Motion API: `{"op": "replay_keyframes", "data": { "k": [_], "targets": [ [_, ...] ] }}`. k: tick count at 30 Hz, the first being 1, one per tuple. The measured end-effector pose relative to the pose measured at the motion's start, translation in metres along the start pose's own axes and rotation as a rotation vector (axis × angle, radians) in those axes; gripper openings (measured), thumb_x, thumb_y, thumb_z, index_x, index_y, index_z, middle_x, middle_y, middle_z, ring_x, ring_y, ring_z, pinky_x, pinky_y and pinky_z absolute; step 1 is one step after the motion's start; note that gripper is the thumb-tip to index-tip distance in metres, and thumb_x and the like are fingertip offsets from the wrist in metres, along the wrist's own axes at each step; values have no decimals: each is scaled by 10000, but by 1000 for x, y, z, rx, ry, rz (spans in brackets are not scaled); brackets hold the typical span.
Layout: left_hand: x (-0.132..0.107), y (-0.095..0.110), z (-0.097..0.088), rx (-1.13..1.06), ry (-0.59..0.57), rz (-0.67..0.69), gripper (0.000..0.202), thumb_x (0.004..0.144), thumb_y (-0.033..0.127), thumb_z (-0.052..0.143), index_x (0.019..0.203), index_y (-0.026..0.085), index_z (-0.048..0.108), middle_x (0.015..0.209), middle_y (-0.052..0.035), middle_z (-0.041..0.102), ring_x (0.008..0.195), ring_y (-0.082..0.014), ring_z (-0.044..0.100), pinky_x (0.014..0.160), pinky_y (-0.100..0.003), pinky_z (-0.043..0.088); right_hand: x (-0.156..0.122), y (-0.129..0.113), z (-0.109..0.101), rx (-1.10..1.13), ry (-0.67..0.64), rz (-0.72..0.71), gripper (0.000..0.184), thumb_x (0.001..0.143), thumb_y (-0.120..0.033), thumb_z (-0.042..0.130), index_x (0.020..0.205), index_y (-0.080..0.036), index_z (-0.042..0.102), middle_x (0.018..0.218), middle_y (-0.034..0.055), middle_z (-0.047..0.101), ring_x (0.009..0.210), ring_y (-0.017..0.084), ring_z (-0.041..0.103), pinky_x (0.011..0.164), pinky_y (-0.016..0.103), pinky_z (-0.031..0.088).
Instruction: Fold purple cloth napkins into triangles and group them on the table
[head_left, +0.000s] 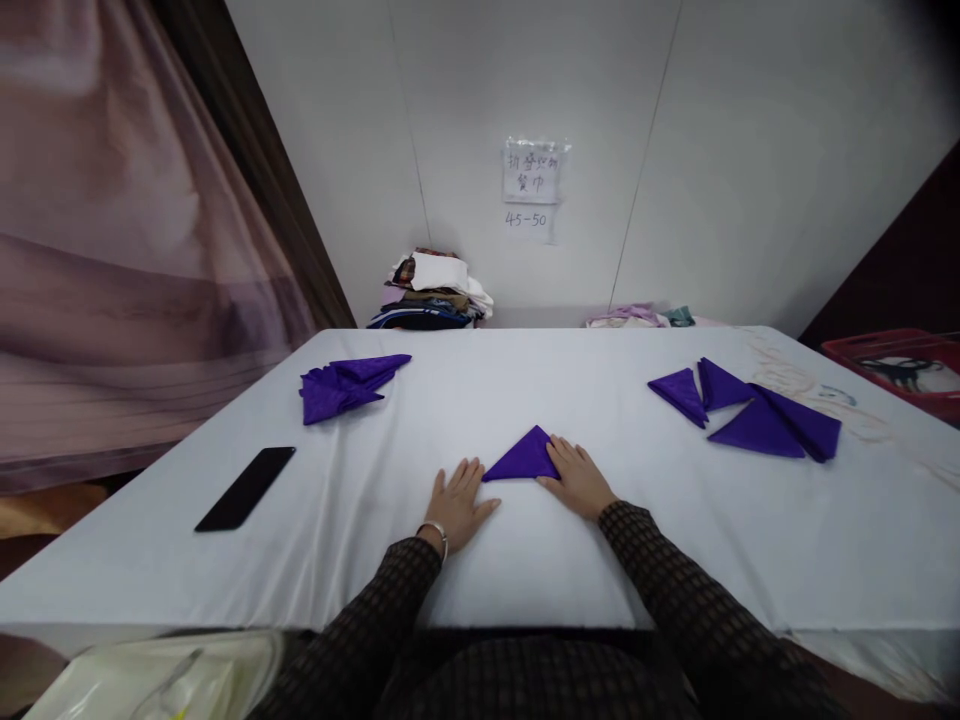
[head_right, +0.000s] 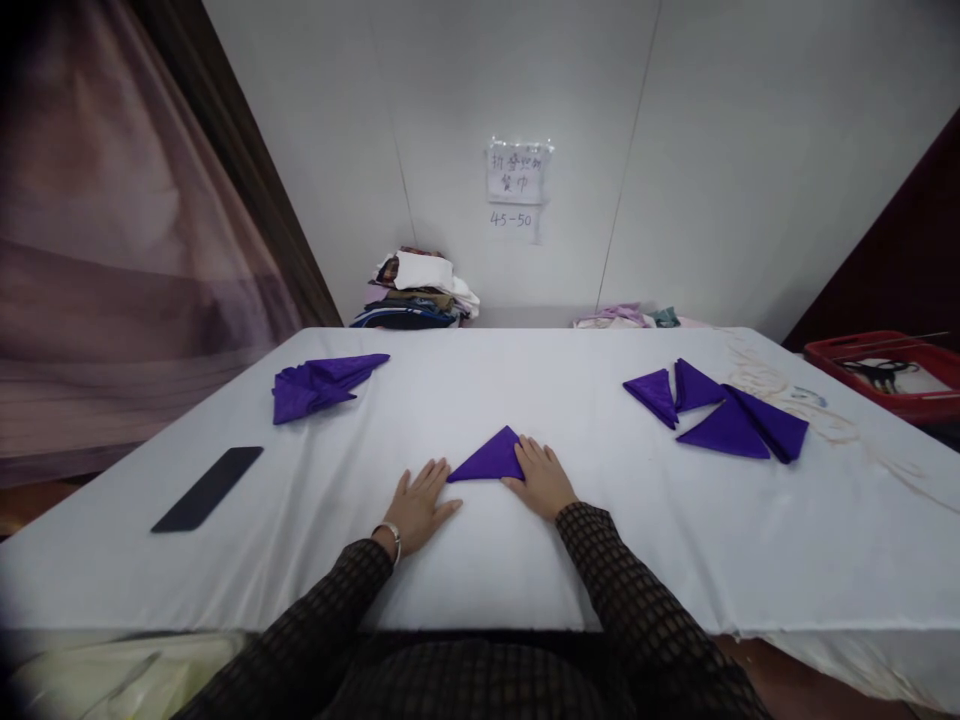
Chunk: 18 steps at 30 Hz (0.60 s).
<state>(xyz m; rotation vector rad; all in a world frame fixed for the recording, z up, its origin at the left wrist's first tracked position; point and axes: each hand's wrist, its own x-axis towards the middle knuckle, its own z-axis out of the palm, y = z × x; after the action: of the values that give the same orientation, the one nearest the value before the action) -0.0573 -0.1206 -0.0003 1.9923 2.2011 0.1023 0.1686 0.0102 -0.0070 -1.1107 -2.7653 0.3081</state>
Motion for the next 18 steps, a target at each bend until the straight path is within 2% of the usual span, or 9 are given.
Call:
{"op": "replay_keyframes", "data": {
  "k": [2,4,8,12,15,18],
  "targets": [
    [-2,2,-6,-19,21,-70,713,882,596,246,1427,137,255,1501,-122,224,1389,-266,162,1096,-544,122,-1,-1,0,-3,1,-1,734,885,-594,294,1424,-95,280,1503,123,212,1378,242,172,1097,414,130],
    [3,12,-12,-35,58,-63,716,884,595,233,1427,128,251,1506,-126,209,1392,-264,150,1097,-544,120,-1,-1,0,-9,2,1,737,885,-593,296,1424,-91,279,1503,125,211,1378,242,173,1098,418,133],
    [33,51,-22,-63,88,162,708,878,608,238,1431,166,240,1512,-100,209,1397,-252,133,1112,-540,67,0,0,2,-25,6,-9,711,892,-560,314,1426,-92,277,1501,133,212,1377,245,176,1097,431,145],
    [67,81,-17,-104,68,309,698,876,600,248,1436,185,212,1518,-84,203,1398,-245,122,1112,-547,71,-1,5,10,-31,30,-43,661,900,-494,326,1449,-140,223,1498,119,230,1375,238,190,1086,448,184],
    [79,82,-6,-108,21,305,681,888,579,207,1434,171,218,1514,-97,211,1395,-244,134,1107,-557,81,-1,10,20,-44,81,-60,650,896,-475,337,1450,-154,224,1489,116,258,1366,243,220,1075,459,218],
    [75,70,2,-79,15,306,691,884,595,198,1441,187,196,1516,-86,207,1396,-248,129,1108,-557,88,-1,14,29,-61,126,-82,627,896,-472,341,1428,-146,288,1472,122,296,1352,254,258,1069,468,239]
  ]
}}
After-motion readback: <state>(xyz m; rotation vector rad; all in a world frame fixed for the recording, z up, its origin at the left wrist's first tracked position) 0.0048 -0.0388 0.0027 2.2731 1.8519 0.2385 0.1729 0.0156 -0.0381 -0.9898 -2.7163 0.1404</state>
